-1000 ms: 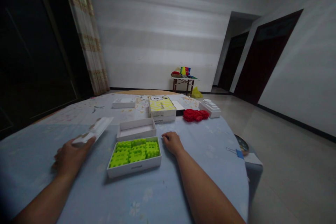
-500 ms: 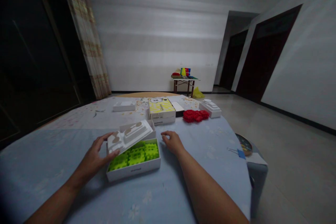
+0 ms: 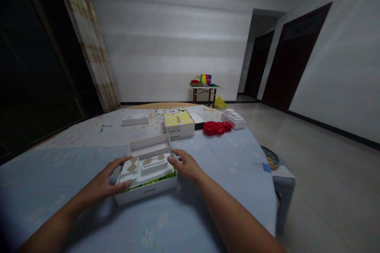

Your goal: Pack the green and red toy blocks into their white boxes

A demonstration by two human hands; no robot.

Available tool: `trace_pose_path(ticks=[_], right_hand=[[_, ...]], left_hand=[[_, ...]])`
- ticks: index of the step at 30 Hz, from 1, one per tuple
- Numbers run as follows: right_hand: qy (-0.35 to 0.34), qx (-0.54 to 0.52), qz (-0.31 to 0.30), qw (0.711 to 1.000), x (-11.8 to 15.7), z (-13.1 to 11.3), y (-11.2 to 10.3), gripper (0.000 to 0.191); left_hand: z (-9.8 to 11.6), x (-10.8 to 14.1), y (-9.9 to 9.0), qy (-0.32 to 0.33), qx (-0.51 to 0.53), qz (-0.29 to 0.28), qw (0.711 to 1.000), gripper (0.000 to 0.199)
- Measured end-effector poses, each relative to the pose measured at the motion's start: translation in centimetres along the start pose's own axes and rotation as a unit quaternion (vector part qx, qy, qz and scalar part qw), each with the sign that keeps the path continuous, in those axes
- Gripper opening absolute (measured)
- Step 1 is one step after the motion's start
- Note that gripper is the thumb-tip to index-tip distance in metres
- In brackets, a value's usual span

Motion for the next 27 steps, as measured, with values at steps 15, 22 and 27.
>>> trace_pose_path(ticks=[15,22,27], right_hand=[[-0.016,0.045,-0.013,0.999,0.7,-0.1,0.9,0.048],[-0.037,0.054,-0.034,0.997,0.7,-0.2,1.6,0.050],[-0.035,0.054,-0.041,0.997,0.6,0.0,1.6,0.051]], left_hand=[[0.0,0.0,0.9,0.016,0.007,-0.030,0.999,0.075],[-0.2,0.1,1.3,0.028,0.009,-0.026,0.999,0.074],[-0.1,0.0,1.4,0.029,0.011,-0.025,0.999,0.075]])
Point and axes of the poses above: each hand's wrist, its own x-axis away from the middle knuckle, its own y-axis out of the palm, z = x × y, the point moved 10 cm from there along -x, towards the middle knuckle, and after that the axes turned 7 degrees about y, right-handed, at the moved point
